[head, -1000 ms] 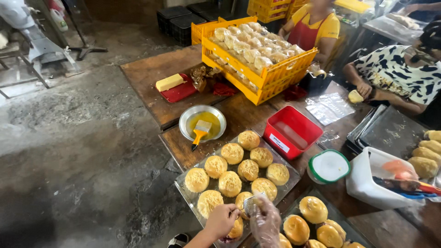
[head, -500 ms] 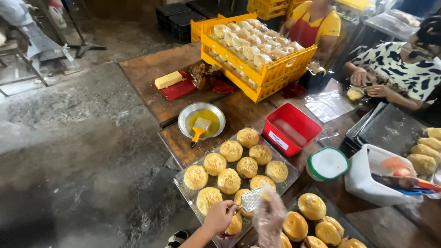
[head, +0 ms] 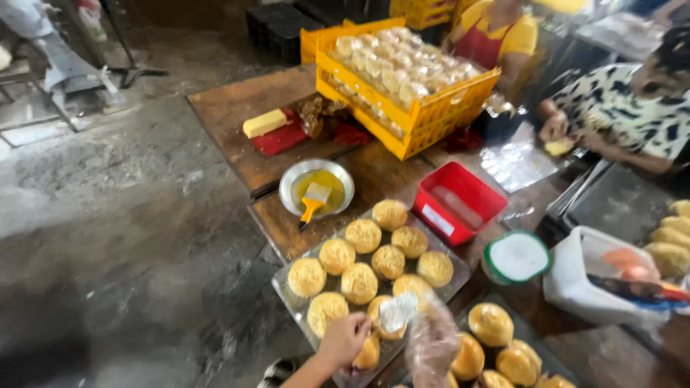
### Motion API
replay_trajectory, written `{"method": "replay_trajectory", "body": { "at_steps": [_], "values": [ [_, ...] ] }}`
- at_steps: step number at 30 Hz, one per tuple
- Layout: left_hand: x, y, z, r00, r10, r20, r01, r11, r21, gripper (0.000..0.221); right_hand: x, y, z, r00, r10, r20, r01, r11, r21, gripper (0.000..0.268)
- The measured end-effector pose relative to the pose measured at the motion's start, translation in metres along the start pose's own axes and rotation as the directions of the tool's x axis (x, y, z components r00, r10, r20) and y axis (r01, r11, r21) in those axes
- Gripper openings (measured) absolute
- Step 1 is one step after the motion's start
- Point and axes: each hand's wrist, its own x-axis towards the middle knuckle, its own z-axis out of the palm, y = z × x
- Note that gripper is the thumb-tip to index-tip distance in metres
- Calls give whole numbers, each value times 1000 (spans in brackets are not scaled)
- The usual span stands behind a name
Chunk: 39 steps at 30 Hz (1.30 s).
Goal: The person uses a grater to shred a block of cheese directly over several baked buns arranged on a tray, using their hands to move the grater and cheese block across the surface of each bun.
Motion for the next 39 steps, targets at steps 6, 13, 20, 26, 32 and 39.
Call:
{"method": "replay_trajectory", "body": {
  "at_steps": [6,13,20,26,32,39],
  "values": [
    [9,-4,8,989,145,-12,-141,975,171,29,1,-4,-20,825,-454,338,535,820,-203,34],
    [13,23,-11,994,44,-98,-47,999,-27,29,12,11,-51,805,584,104,-563,697,444,25],
    [-33,29,15,985,163,-52,-162,986,32,34,-40,55,-30,581,682,445,-813,514,273,30],
    [-39,21,14,985,36,168,-52,994,93,32,-38,29,-32,640,746,186,-754,562,339,24],
    [9,-11,-6,997,16,-69,1,972,236,20,-34,22,-48,712,662,233,-658,512,552,12],
    [38,-29,18,1000,-9,-5,10,921,389,16,-45,19,-59,789,576,214,-565,543,621,11]
  ]
}}
